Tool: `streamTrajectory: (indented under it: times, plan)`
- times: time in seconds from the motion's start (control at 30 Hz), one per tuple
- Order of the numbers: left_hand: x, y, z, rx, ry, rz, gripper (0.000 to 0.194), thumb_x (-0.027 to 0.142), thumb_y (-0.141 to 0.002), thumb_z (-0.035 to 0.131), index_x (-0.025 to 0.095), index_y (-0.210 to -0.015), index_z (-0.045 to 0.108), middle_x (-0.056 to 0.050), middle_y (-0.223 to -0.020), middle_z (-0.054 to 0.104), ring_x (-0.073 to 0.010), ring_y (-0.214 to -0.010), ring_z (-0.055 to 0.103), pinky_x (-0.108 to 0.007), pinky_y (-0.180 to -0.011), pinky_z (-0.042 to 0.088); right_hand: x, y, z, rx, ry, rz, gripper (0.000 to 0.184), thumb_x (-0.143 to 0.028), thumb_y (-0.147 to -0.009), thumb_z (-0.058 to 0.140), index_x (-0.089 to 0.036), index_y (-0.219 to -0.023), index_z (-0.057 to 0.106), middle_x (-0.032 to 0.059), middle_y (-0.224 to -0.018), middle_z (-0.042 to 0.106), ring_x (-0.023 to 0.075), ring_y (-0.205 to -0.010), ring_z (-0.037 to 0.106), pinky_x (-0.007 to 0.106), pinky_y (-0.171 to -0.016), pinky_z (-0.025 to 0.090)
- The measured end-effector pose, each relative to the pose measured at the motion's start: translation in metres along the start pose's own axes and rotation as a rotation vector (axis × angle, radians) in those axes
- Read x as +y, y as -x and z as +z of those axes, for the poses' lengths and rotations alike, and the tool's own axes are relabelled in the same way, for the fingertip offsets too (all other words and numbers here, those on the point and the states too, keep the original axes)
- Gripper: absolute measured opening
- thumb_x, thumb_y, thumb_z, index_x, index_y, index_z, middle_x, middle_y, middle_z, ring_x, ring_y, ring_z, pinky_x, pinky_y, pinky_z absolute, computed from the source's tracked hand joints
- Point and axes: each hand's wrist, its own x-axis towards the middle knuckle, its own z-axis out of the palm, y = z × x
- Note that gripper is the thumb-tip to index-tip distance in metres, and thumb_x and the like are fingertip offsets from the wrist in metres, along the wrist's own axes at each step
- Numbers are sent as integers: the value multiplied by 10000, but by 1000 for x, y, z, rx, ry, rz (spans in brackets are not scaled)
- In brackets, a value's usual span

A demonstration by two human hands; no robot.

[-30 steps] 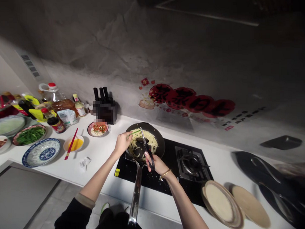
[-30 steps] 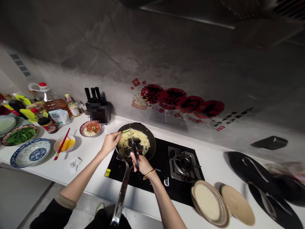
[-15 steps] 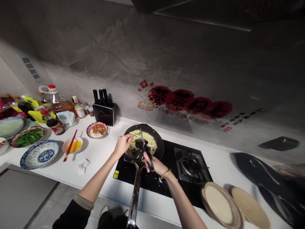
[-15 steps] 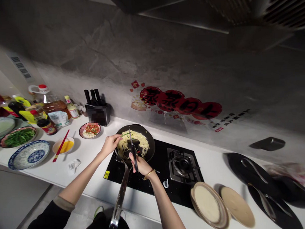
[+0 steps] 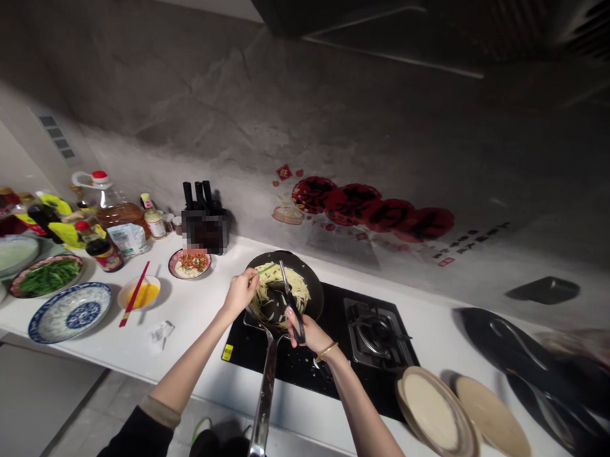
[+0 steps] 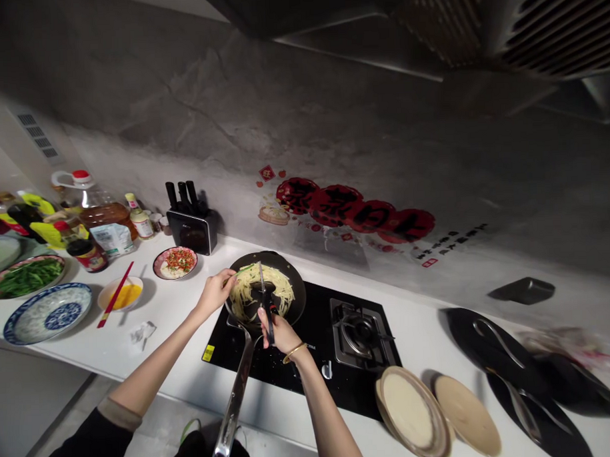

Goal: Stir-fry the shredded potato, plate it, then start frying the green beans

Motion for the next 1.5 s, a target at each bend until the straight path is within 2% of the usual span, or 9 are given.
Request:
streamTrajectory:
  times: [0.2,0.37,0.5,0.63,0.83,0.97,1.27,1.4,1.5]
  plan:
    - [4,1,1,22,39,-2,133,261,-853,434,209,-869,556,-26,-798,716,-181,-802,683,-244,-704,472,-1,4,1,-107,13,28,600,-789,-709,360,-197,-641,431,-60,-415,431,75,-382,401,211,-386,229]
    - [6,6,3,-13,-37,10,167,281,-855,431,211,-854,582,3,-709,699,-152,-636,649,-226,-627,431,-2,0,3,-27,38,-71,617,-808,-680,367,-200,-579,407,-67,-387,401,71,-362,396,230,-426,307]
    - [4,6,1,47,-72,0,208,309,-862,424,209,-855,606,12,-661,678,-135,-558,609,-216,-586,404,-2,0,3,-11,12,-13,623,-823,-657,369,-203,-603,407,-71,-386,396,70,-344,388,217,-380,251]
    - [4,4,0,54,-63,-17,195,295,-867,430,208,-872,605,10,-690,692,-132,-586,619,-208,-601,409,-6,5,3,-76,-10,63,632,-827,-654,362,-198,-628,413,-67,-405,410,69,-364,407,193,-355,184]
    - [8,5,4,25,-121,3,205,307,-875,437,212,-889,618,-8,-758,711,-139,-633,641,-208,-614,412,-7,4,2,-57,73,2,620,-811,-689,344,-200,-611,416,-61,-373,415,66,-343,383,201,-354,221]
    - [10,5,4,33,-147,-12,218,330,-878,438,208,-891,618,1,-661,693,-149,-608,644,-211,-583,398,-6,3,2,4,61,-29,631,-827,-660,357,-202,-588,409,-68,-348,398,57,-307,350,205,-346,232]
    - [16,3,4,9,-255,-41,250,353,-890,426,217,-934,632,7,-614,676,-154,-588,635,-213,-547,368,-15,11,4,-51,82,13,621,-821,-659,372,-203,-613,417,-60,-361,427,52,-298,321,198,-319,209]
    - [19,3,5,14,-369,-49,270,363,-906,397,221,-959,621,-24,-721,700,-175,-659,651,-226,-574,378,-13,10,4,0,65,-5,611,-815,-666,372,-209,-595,394,-67,-369,396,59,-312,350,200,-322,214]
    - [20,2,4,-11,-434,-68,299,336,-933,321,204,-1024,574,-49,-777,700,-192,-684,657,-240,-585,390,-10,12,4,-29,82,28,598,-797,-701,351,-207,-618,403,-62,-373,419,54,-303,329,194,-317,209]
